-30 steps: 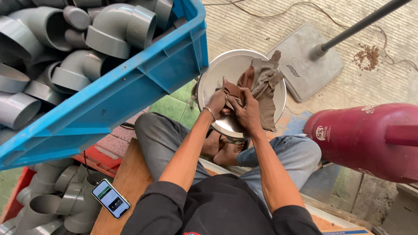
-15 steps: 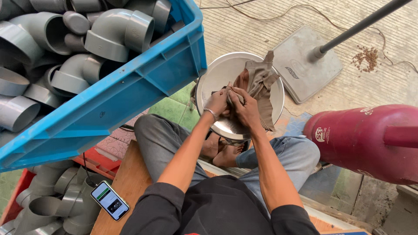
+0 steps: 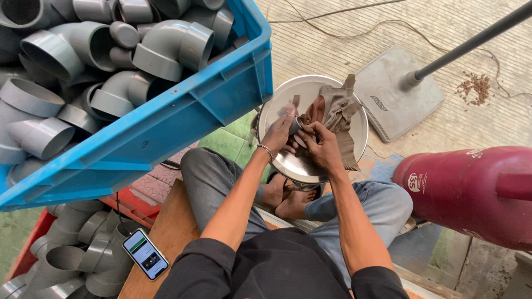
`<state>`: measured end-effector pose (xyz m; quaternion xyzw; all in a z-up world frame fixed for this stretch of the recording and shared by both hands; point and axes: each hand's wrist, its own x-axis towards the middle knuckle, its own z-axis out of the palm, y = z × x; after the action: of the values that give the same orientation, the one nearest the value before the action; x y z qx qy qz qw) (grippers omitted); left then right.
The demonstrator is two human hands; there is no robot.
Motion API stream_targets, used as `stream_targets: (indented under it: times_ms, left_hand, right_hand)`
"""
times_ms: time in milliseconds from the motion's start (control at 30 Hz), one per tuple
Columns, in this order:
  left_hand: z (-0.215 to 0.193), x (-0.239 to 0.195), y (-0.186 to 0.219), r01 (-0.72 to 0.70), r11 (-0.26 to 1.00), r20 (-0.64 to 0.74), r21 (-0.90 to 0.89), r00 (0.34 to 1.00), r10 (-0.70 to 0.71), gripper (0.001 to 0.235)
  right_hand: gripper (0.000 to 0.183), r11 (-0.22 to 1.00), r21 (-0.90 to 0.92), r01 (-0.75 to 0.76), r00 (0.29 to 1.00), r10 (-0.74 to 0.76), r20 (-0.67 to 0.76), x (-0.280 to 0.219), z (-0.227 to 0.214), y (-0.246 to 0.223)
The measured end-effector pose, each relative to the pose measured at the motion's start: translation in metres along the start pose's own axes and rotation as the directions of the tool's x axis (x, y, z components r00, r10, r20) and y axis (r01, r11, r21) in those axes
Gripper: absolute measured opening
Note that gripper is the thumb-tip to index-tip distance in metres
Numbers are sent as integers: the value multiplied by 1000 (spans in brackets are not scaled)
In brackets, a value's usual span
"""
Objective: The person sits on the floor and repeatedly wipes gray PVC pipe fittings with a cloth over a metal bowl. They pick up fittings from a blue crate, wipe them, and place them into a cardboard box.
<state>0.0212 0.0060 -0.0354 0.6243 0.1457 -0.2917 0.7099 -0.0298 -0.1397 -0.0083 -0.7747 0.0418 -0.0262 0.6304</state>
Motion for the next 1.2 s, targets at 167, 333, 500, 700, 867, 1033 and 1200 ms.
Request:
stream_targets:
  times_ms: [167,333,500,700,867,1033,1200]
  left_hand:
    - [-6,-1,6,-90,994,-29,69,995,92,61]
    - [-17,-18,13,-132,984,-72,122,987,142,55]
    - [-27,-44,44,-182,966,6,183,983,184,42]
    - [-40,-73,77,-248,961,46,-124,966,255,36]
    - [-52,-120,136,-415,844,47,339,904,426,48]
    - [-82,-148,176,-587,641,39,494,752,658,45]
    - [-138,-172,216,-642,389,3,661,520,854,41]
  right_hand:
    - [27,987,-113,113,992,-118,-35,0,3,-8]
    - [66,871,-419,257,965,-257,57,4,-1,-45]
    - [37,833,-318,453,886,-382,261,16,11,-66]
    - [39,654,-421,629,777,-555,298,38,10,-91]
    - [39,663,-341,666,744,-558,368,46,15,-145]
    - [40,675,-203,709,681,-583,443,46,40,-232]
    - [31,584,-27,811,520,-700,489,57,95,-295]
